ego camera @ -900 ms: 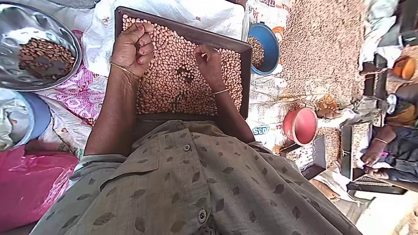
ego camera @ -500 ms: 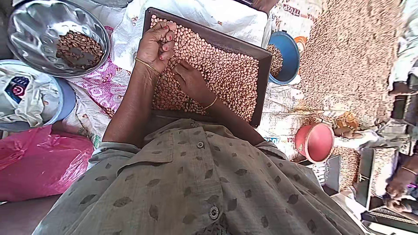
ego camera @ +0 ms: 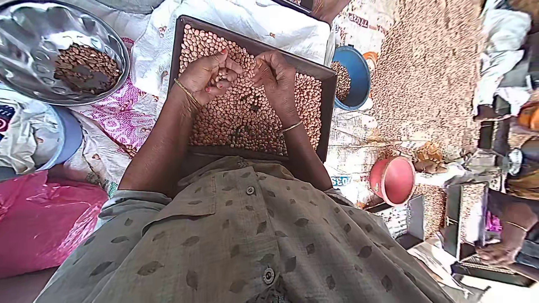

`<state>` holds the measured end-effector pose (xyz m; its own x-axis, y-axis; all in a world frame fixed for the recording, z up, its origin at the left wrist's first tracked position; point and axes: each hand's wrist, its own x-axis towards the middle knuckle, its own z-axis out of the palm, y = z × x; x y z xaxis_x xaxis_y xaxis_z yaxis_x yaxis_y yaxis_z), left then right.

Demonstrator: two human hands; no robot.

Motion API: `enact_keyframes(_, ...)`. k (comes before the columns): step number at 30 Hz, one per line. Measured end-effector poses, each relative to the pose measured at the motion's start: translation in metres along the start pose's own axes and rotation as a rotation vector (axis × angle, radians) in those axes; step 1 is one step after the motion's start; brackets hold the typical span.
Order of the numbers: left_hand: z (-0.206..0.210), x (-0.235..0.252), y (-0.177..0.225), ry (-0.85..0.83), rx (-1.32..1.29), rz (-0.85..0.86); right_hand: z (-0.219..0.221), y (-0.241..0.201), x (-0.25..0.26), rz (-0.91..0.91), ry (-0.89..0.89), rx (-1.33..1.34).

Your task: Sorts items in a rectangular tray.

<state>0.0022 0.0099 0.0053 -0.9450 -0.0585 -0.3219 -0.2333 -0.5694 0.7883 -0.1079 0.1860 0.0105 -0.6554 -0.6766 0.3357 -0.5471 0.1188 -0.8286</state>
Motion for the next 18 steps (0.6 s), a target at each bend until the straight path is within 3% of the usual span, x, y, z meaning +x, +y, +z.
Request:
enact_keyframes(5, -0.011, 0.002, 0.007, 0.177, -0.326, 0.197, 0.017, 0.024, -0.018, 0.136, -0.385, -0.496)
enact_keyframes(8, -0.015, 0.002, 0.008, 0.213, -0.392, 0.281, 0.029, 0.018, -0.019, 0.148, -0.425, -0.731)
enact_keyframes(12, -0.013, 0.002, 0.008, 0.258, -0.434, 0.338, 0.034, 0.011, -0.023, 0.122, -0.419, -0.839)
enact_keyframes(18, -0.014, 0.002, 0.009, 0.255, -0.484, 0.387, 0.027, 0.01, -0.021, 0.133, -0.53, -0.79)
